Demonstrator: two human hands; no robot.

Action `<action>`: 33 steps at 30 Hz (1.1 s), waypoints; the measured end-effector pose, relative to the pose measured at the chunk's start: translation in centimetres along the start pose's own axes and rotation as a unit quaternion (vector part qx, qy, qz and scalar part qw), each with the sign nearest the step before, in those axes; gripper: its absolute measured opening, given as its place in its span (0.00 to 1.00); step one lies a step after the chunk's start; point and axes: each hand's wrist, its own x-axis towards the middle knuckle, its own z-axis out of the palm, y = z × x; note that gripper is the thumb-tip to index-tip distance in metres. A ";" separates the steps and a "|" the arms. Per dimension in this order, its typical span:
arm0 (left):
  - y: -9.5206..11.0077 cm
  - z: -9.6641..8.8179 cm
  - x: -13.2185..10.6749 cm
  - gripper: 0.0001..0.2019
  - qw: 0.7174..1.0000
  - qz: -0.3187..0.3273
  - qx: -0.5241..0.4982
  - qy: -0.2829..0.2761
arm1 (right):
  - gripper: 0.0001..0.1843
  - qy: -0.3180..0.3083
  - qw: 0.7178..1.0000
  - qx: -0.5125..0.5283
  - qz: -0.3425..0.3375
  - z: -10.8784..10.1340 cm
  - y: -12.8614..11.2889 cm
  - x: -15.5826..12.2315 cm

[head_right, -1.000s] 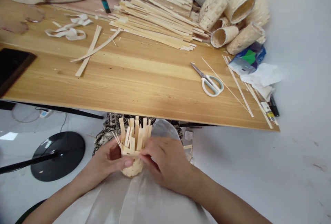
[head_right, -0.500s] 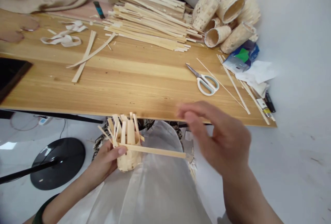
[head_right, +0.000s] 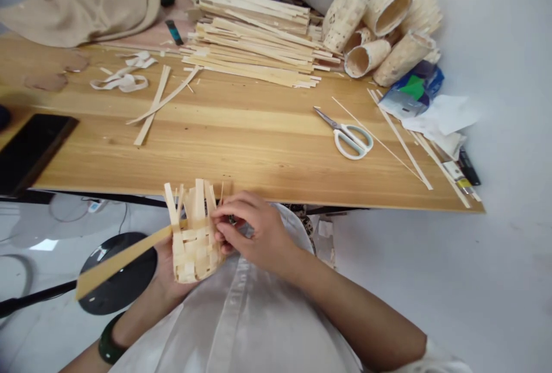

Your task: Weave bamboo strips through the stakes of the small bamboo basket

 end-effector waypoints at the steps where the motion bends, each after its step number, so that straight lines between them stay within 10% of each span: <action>1: -0.2 -0.2 -0.1 0.21 1.000 0.000 0.006 0.002 | 0.07 -0.003 1.000 0.002 -0.004 0.0 -0.1 -0.1; 20: -2.2 -1.4 -1.7 0.29 0.971 0.004 0.218 0.100 | 0.16 -0.061 0.995 -0.009 -0.080 -0.6 1.0 -5.1; 28: -1.5 1.2 0.4 0.30 0.936 0.110 0.249 0.224 | 0.31 -0.060 0.996 0.040 0.053 -0.9 0.8 -4.5; 33: -1.7 1.5 0.4 0.31 0.898 0.137 0.346 0.235 | 0.11 0.026 0.978 0.155 0.139 0.6 1.0 -4.2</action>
